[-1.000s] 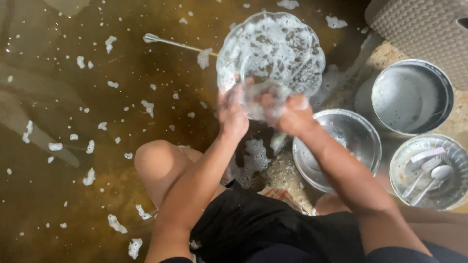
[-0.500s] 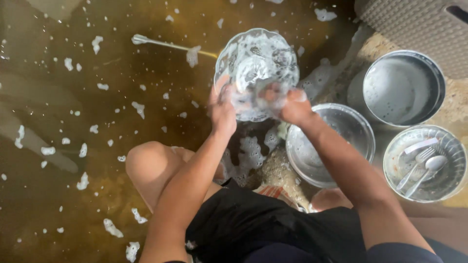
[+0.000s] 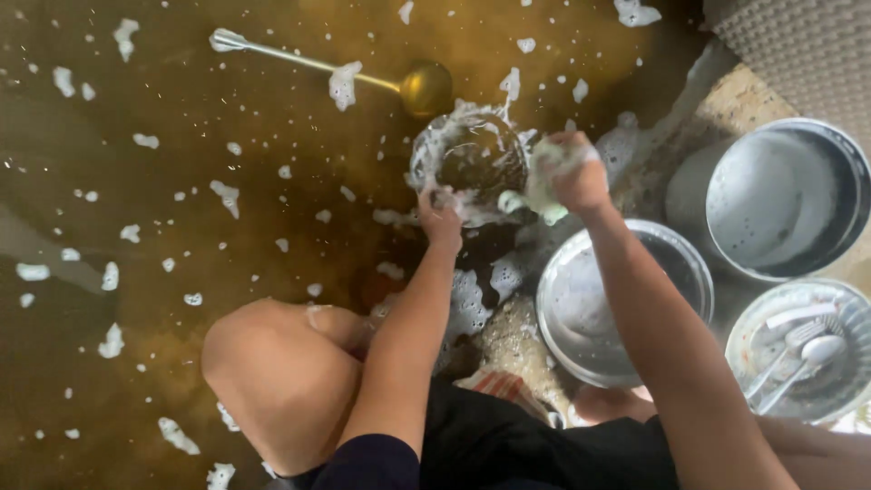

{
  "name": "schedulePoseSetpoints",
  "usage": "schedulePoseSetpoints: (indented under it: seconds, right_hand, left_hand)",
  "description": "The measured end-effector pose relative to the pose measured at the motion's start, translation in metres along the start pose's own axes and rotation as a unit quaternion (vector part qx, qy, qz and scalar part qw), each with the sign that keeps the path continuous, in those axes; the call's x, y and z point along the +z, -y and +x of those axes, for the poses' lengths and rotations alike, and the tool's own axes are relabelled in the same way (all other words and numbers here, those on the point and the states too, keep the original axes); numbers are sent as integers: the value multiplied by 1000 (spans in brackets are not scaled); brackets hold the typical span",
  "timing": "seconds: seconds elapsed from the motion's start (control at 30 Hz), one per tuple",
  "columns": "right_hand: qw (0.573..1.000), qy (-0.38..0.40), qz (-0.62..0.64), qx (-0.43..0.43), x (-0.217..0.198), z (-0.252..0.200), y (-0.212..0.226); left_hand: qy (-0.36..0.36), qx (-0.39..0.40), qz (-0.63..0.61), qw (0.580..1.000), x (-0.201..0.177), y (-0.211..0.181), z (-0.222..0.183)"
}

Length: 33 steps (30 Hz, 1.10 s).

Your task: Washing various dishes including a ladle, glass, and plate by hand in basins

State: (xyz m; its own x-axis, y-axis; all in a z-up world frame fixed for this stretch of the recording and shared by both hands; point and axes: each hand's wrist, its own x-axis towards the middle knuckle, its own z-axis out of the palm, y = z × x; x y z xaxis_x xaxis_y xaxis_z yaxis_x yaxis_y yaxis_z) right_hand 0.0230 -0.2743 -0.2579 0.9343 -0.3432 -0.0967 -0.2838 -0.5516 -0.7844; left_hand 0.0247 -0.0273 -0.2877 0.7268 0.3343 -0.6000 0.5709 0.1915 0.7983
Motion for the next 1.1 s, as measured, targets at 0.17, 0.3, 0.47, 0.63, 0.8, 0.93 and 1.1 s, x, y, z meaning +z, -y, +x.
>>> schedulePoseSetpoints:
  seconds: [0.17,0.3,0.47,0.63,0.8,0.93,1.1]
  right_hand:
    - [899,204,-384,-54,68,9,-82]
    - [824,213,-495,-173,126,-13,-173]
    - [762,295,-531,-226,150,-10,-127]
    - [774,261,-530,-228,166,54,-175]
    - [775,230,-538,-238,102,48,-272]
    - [774,186,-552,-246,117,-42,-278]
    - [777,145,-553,-265,209,5,-263]
  left_hand:
    - [37,-98,-142,984,43,39,12]
    - [75,-183,37,979,56,31,8]
    - [122,-166,114,972,73,121,25]
    - [180,-168,-29,969,59,41,-13]
    - [245,-267,-347,865,53,32,-7]
    - [231,-242,-284,898,63,53,-9]
    - [235,-320,-343,851,69,123,15]
